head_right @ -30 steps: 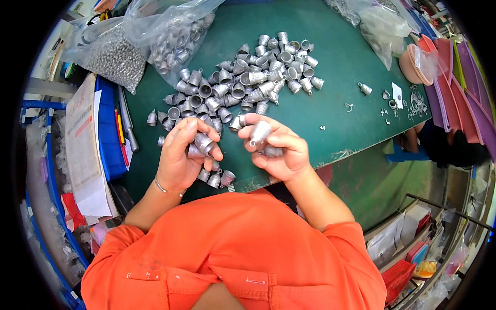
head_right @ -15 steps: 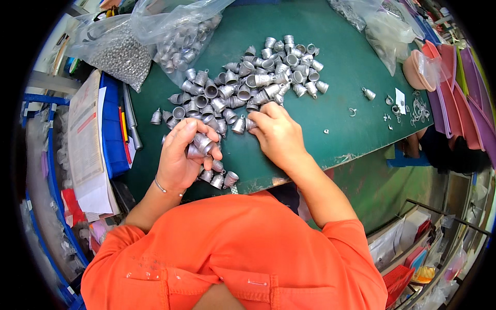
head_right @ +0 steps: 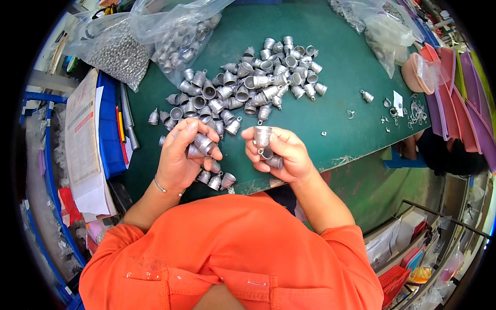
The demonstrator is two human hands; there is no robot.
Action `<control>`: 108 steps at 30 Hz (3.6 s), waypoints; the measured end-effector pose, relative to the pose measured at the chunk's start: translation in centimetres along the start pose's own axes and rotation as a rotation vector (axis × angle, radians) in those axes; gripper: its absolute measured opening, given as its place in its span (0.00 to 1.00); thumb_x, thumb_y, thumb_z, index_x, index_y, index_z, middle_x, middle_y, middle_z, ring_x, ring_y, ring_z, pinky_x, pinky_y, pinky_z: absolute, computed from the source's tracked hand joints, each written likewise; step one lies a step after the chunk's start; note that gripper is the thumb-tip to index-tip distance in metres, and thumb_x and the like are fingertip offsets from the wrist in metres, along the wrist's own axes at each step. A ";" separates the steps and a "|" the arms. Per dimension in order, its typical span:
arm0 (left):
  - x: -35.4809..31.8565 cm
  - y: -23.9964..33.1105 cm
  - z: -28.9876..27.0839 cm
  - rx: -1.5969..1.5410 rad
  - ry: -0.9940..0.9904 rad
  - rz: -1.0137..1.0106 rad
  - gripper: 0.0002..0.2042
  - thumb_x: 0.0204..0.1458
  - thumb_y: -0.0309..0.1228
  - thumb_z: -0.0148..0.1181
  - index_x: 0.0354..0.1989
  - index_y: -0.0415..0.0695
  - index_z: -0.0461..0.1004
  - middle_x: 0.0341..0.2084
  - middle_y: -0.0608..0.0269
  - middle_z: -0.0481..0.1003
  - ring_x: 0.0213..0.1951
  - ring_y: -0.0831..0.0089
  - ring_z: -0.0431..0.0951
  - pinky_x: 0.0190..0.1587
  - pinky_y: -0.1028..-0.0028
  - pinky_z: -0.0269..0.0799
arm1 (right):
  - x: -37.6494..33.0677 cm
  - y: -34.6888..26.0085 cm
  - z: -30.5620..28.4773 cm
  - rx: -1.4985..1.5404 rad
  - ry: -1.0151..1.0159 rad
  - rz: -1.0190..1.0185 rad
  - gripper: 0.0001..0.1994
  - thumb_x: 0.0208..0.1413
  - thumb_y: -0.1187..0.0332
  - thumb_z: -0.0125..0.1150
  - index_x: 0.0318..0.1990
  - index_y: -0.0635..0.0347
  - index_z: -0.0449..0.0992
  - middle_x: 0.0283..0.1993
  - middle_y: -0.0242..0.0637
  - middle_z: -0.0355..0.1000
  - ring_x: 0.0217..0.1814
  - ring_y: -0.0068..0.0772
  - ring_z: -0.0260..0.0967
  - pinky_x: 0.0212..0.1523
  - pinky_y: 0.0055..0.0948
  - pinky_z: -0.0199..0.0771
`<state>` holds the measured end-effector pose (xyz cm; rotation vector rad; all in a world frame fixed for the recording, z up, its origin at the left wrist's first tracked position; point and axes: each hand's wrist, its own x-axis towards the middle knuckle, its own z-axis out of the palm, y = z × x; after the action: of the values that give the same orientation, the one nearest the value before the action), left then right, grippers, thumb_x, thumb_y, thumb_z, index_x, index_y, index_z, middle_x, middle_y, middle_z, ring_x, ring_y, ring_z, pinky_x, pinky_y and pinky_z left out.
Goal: The person picks up small silver metal bells and tiny metal rings from a pile on a green table. They insert a ring into the top of each bell and then place the assembled bell back onto the table.
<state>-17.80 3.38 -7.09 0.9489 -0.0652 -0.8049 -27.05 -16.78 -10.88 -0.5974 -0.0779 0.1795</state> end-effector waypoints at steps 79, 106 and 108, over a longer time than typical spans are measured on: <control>-0.2 -1.0 -0.6 0.522 -0.078 0.377 0.07 0.49 0.28 0.59 0.35 0.41 0.70 0.23 0.65 0.68 0.20 0.81 0.68 0.21 0.82 0.65 | 1.4 1.2 3.1 -0.712 0.253 -0.015 0.12 0.62 0.65 0.48 0.32 0.64 0.70 0.26 0.31 0.68 0.29 0.17 0.66 0.31 0.18 0.67; -1.4 0.6 -1.5 0.958 -0.037 0.479 0.04 0.47 0.25 0.60 0.30 0.42 0.72 0.25 0.67 0.71 0.27 0.78 0.72 0.28 0.79 0.67 | 2.6 2.1 4.3 -1.983 0.140 -0.034 0.08 0.40 0.69 0.57 0.31 0.58 0.72 0.30 0.42 0.65 0.36 0.47 0.66 0.35 0.43 0.66; -1.4 1.0 -1.2 1.259 -0.439 0.597 0.08 0.43 0.30 0.63 0.31 0.45 0.73 0.26 0.62 0.71 0.30 0.66 0.74 0.31 0.73 0.70 | 2.6 1.5 4.5 -1.908 0.175 -0.048 0.08 0.41 0.70 0.57 0.31 0.59 0.72 0.30 0.43 0.65 0.35 0.48 0.67 0.35 0.42 0.69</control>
<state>-17.76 5.43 -6.66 1.7691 -1.2965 -0.3233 -25.29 -12.59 -8.02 -2.5054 -0.0767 -0.0576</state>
